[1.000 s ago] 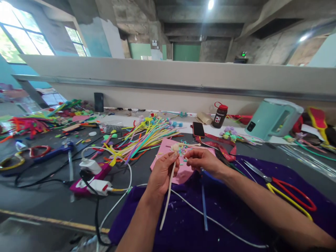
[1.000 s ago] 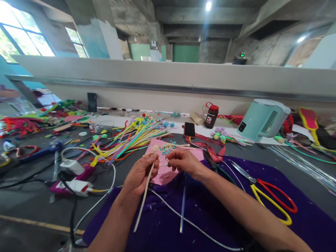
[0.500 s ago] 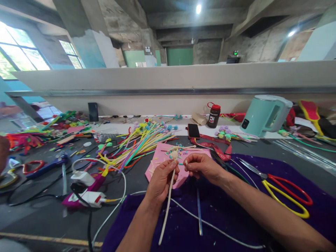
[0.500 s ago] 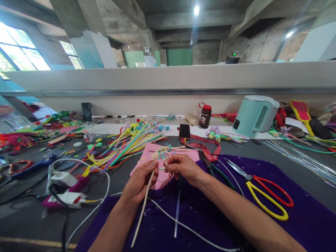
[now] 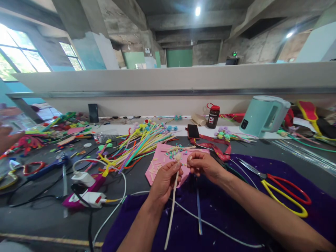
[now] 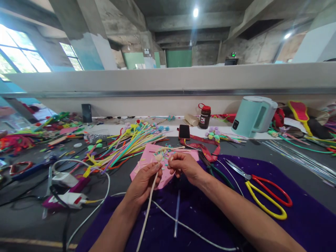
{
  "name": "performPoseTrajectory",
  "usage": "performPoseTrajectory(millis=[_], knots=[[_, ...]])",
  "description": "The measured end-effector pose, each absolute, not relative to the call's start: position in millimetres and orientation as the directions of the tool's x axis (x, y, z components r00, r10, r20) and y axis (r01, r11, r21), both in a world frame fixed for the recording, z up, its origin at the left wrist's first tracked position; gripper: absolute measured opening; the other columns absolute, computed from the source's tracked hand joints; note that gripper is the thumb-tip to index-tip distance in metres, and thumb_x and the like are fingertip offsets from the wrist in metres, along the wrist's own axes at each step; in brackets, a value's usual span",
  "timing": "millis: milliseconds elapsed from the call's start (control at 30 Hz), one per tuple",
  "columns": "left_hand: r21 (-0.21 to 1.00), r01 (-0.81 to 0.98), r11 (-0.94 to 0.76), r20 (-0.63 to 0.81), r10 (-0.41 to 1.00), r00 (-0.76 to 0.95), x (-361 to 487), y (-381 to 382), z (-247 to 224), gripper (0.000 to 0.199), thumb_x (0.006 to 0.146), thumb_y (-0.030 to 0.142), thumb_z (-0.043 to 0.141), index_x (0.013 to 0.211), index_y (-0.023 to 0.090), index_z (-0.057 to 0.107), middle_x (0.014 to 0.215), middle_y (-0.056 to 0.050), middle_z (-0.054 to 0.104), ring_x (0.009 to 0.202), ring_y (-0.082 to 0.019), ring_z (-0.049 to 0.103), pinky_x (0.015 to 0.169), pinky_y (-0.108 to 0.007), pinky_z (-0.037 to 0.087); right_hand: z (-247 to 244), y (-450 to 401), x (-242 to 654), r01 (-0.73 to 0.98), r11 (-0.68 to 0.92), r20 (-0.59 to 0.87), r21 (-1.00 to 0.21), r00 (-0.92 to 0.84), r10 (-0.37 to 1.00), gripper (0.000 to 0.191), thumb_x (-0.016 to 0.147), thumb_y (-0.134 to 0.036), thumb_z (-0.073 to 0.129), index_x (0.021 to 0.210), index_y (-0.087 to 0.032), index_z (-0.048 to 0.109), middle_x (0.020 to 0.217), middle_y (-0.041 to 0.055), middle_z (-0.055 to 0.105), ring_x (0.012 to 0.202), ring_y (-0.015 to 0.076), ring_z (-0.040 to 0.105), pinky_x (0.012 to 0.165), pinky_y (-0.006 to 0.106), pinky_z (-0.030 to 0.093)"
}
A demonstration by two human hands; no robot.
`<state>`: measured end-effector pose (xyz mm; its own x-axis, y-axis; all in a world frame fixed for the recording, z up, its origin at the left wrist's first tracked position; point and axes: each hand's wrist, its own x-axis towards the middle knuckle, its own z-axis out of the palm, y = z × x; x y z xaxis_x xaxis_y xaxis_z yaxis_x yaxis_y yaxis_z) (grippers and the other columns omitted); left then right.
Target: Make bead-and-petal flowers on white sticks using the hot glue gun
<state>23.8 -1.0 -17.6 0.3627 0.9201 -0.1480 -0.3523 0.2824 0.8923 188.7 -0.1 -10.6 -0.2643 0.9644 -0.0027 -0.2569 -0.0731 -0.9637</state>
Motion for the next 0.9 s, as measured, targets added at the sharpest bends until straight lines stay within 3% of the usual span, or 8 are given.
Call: performPoseTrajectory(millis=[133, 567, 667, 733, 833, 900], knots=[[0.895, -0.348, 0.279, -0.147, 0.921, 0.36, 24.9, -1.3, -21.0, 0.023, 0.064, 0.032, 0.067, 0.07, 0.013, 0.057, 0.055, 0.002, 0.057, 0.038, -0.004, 0.047, 0.035, -0.014, 0.03, -14.1, -0.2, 186.6, -0.287, -0.095, -0.015, -0.953, -0.269, 0.963, 0.019, 0.061, -0.025, 0.068, 0.072, -0.014, 0.057, 0.064, -0.0006, 0.062, 0.048, 0.0084, 0.056, 0.036, 0.015, 0.036], [0.892, -0.351, 0.286, -0.163, 0.926, 0.339, 27.7, -5.3, -18.8, 0.025, 0.064, 0.036, 0.067, 0.071, 0.013, 0.059, 0.059, 0.0, 0.061, 0.042, -0.006, 0.051, 0.034, -0.013, 0.03, -14.1, -7.9, 178.9, -0.159, 0.046, 0.077, -0.986, -0.194, 0.978, 0.016, 0.066, -0.03, 0.065, 0.065, -0.016, 0.058, 0.051, -0.0045, 0.051, 0.042, 0.0073, 0.044, 0.037, 0.018, 0.031], [0.879, -0.358, 0.315, -0.185, 0.917, 0.354, 28.2, -4.7, -19.3, 0.025, 0.063, 0.035, 0.067, 0.074, 0.014, 0.059, 0.062, -0.001, 0.062, 0.044, -0.006, 0.053, 0.035, -0.013, 0.031, -13.8, -8.3, 179.9, -0.019, 0.118, 0.12, -0.993, -0.173, 0.978, 0.016, 0.072, -0.032, 0.059, 0.068, -0.017, 0.059, 0.051, -0.0043, 0.05, 0.042, 0.008, 0.042, 0.038, 0.019, 0.03], [0.874, -0.363, 0.323, -0.19, 0.915, 0.357, 28.8, -4.6, -19.9, 0.025, 0.064, 0.035, 0.067, 0.076, 0.014, 0.059, 0.066, -0.001, 0.063, 0.048, -0.007, 0.055, 0.037, -0.013, 0.034, -13.2, -8.9, 180.5, 0.141, 0.248, 0.228, -0.958, -0.146, 0.963, 0.016, 0.076, -0.03, 0.054, 0.067, -0.017, 0.06, 0.054, -0.0033, 0.051, 0.047, 0.009, 0.044, 0.043, 0.02, 0.033], [0.882, -0.357, 0.308, -0.183, 0.922, 0.342, 29.8, -5.1, -21.6, 0.025, 0.064, 0.035, 0.067, 0.078, 0.015, 0.058, 0.069, -0.002, 0.064, 0.053, -0.008, 0.058, 0.039, -0.013, 0.036, -12.3, -11.0, 181.1, 0.397, 0.452, 0.423, -0.799, -0.164, 0.891, 0.018, 0.078, -0.02, 0.05, 0.062, -0.017, 0.058, 0.061, -0.0019, 0.052, 0.059, 0.011, 0.049, 0.056, 0.022, 0.037], [0.897, -0.341, 0.28, -0.166, 0.93, 0.328, 30.7, -5.8, -23.0, 0.026, 0.063, 0.035, 0.068, 0.076, 0.015, 0.057, 0.068, -0.001, 0.063, 0.054, -0.009, 0.059, 0.039, -0.014, 0.036, -12.1, -13.1, 181.0, 0.507, 0.517, 0.477, -0.689, -0.219, 0.851, 0.02, 0.078, -0.016, 0.048, 0.062, -0.018, 0.058, 0.063, -0.0012, 0.053, 0.063, 0.0116, 0.05, 0.06, 0.022, 0.037]])
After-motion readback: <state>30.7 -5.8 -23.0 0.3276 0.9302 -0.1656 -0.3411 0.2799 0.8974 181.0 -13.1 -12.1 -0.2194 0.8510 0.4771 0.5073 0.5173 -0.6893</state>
